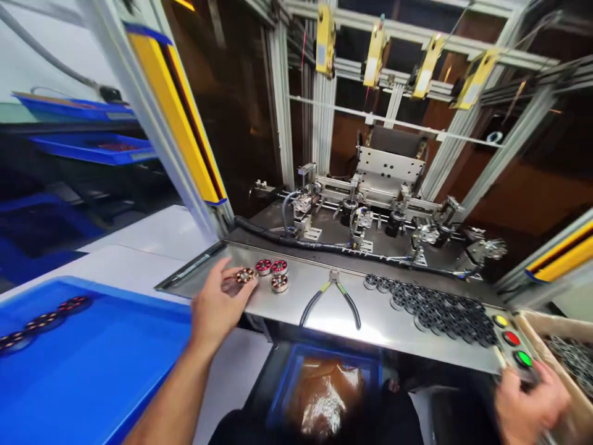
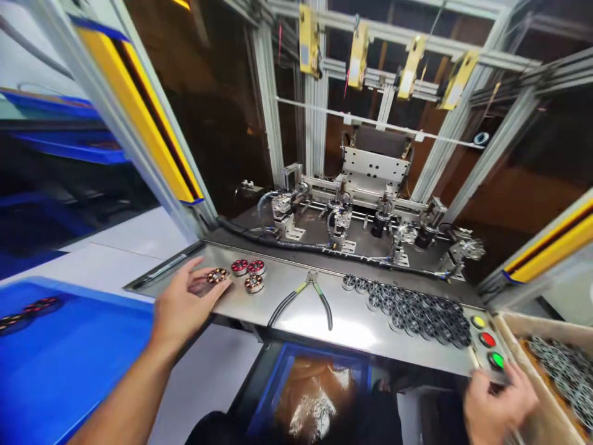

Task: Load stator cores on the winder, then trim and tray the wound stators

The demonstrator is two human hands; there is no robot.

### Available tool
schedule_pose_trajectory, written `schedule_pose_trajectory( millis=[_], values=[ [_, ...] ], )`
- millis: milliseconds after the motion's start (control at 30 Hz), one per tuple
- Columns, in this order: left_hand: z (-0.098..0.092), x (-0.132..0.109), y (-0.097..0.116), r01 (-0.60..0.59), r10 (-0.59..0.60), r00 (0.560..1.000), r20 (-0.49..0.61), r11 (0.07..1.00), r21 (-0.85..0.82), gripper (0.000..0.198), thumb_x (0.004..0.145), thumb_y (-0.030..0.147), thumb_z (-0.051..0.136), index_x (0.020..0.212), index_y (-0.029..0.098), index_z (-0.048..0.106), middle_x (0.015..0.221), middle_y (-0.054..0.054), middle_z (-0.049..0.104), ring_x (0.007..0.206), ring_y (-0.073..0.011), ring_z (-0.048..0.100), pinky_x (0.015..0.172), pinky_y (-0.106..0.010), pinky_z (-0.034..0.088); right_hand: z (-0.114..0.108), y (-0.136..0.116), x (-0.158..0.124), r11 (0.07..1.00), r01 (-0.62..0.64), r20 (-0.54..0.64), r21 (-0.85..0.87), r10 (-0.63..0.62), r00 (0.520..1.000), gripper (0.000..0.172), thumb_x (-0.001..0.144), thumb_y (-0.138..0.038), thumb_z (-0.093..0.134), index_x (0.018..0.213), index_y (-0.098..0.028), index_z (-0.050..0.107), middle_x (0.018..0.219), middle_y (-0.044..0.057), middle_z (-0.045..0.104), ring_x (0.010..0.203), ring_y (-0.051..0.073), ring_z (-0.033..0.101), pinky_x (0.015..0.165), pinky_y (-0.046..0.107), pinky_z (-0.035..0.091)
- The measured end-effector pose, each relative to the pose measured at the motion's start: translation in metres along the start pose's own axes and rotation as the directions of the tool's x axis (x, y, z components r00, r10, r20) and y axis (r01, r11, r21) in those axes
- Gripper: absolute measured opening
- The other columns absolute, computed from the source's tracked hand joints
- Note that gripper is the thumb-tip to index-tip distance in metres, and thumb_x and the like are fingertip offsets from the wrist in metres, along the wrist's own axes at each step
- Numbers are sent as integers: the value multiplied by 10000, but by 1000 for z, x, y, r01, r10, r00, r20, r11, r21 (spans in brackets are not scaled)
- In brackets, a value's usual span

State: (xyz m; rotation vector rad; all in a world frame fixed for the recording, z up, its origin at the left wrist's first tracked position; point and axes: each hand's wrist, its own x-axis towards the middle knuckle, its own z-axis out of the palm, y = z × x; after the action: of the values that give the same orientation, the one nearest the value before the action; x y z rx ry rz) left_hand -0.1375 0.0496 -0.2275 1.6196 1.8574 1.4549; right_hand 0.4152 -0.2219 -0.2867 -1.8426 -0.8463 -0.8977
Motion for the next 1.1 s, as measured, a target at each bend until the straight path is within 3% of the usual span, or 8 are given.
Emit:
schedule_pose_trajectory(
  millis=[200,367,500,700,767,867,1000,1100],
  values=[
    [-33,1,20,106,-130,990,-48,931,-348,741,683,222,757,1370,166,485,1232,-166,709,947,-243,754,972,-466,595,6,-9,0,998,28,-132,57,-20,991,466,767,-314,599,1173,-87,600,1147,242,641,1181,415,590,1021,599,478],
    [-74,-37,51,5,-74,992,-103,835,-550,711,658,298,749,1303,154,489,1177,-186,724,1020,-309,753,1045,-559,544,2,-21,3,989,-3,-201,147,33,979,381,756,-382,571,1042,-133,615,1050,199,643,1036,367,615,944,555,507],
    [-91,-70,68,12,-29,999,-16,751,-660,775,578,375,848,1252,184,516,1179,-155,724,1118,-349,723,1097,-599,494,-5,-31,4,973,-77,-200,219,122,972,360,714,-402,562,974,-156,606,1011,187,634,995,371,611,899,550,512],
    [-94,-122,109,75,36,991,130,652,-754,789,619,405,885,1268,192,491,1300,-196,687,1093,-293,742,1115,-559,484,-37,-62,16,939,-160,-99,306,198,975,401,774,-422,562,1058,-139,574,1129,223,584,1136,389,546,1002,599,433],
    [-92,-146,126,129,58,977,204,601,-789,799,626,379,898,1282,187,484,1276,-195,704,1021,-268,764,1073,-533,530,-54,-92,21,917,-144,-33,371,168,985,470,821,-462,582,1139,-116,563,1208,247,558,1201,395,514,1039,626,399],
    [-90,-185,154,108,200,943,267,573,-812,732,671,316,894,1270,169,500,1204,-183,742,959,-241,777,964,-450,612,-84,-152,22,839,-108,200,533,-1,980,473,911,-492,579,1227,-141,568,1215,202,607,1070,300,617,913,495,529],
    [-87,-230,174,-128,459,875,153,524,-842,646,745,170,846,1304,182,523,1185,-157,760,1022,-224,771,880,-333,645,-127,-221,14,658,-230,544,717,-322,775,358,970,-523,556,1121,-215,659,1035,86,723,881,191,695,804,336,579],
    [-86,-249,170,-312,594,803,46,487,-816,710,752,44,815,1371,225,520,1204,-123,764,1058,-202,762,892,-281,639,-150,-246,8,384,-578,690,720,-484,538,360,920,-535,655,1042,-198,684,932,69,726,801,173,677,751,310,562]
  ],
)
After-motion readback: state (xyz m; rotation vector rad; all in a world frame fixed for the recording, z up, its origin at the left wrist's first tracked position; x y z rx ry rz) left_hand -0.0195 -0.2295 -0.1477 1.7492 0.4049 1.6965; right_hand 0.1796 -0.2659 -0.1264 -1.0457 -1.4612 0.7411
